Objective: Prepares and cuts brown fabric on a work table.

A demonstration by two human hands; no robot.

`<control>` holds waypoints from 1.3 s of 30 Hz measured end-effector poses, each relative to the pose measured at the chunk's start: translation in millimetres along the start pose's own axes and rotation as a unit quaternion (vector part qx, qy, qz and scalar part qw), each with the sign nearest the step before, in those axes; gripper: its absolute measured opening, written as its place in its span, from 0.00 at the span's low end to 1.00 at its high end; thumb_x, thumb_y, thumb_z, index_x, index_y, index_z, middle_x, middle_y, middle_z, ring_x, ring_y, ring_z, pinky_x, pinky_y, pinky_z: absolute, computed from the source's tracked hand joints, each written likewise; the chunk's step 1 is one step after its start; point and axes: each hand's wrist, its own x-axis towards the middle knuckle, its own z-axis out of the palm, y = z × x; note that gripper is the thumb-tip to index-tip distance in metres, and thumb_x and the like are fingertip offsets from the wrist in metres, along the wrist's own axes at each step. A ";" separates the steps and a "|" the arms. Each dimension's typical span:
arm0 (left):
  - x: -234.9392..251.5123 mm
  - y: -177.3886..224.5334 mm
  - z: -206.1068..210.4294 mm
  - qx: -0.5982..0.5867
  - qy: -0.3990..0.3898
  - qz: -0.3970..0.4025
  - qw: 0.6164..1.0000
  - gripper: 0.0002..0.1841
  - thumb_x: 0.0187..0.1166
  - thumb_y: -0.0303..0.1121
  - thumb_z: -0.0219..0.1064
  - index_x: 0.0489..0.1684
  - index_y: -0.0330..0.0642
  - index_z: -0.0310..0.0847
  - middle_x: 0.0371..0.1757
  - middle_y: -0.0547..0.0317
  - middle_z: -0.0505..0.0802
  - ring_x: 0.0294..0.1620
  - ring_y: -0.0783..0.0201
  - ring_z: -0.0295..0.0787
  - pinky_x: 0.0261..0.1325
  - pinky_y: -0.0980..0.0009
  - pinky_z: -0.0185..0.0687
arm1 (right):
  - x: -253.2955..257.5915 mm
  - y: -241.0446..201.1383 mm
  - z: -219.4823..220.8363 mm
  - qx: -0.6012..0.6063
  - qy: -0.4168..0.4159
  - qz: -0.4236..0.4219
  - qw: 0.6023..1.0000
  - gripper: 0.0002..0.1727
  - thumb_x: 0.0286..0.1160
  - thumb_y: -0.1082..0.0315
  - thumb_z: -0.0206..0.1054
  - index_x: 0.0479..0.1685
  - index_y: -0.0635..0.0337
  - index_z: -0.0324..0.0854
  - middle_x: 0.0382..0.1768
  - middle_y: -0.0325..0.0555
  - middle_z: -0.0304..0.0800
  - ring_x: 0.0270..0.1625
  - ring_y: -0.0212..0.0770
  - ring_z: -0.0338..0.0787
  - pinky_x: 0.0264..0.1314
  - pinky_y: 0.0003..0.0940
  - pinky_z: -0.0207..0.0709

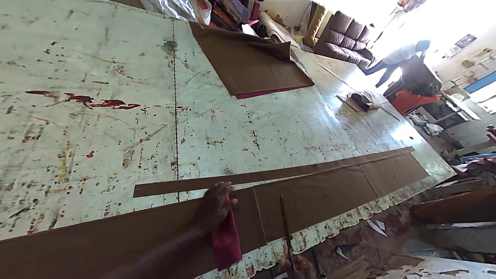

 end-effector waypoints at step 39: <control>-5.1 -11.1 10.5 0.121 -0.111 0.032 0.986 0.19 0.86 0.44 0.60 0.70 0.51 0.84 0.75 0.58 0.83 0.78 0.52 0.75 0.75 0.50 0.73 | 59.6 -48.7 50.0 -0.367 0.085 -0.279 0.883 0.29 0.72 0.49 0.74 0.68 0.58 0.86 0.73 0.54 0.83 0.74 0.57 0.82 0.73 0.56 0.79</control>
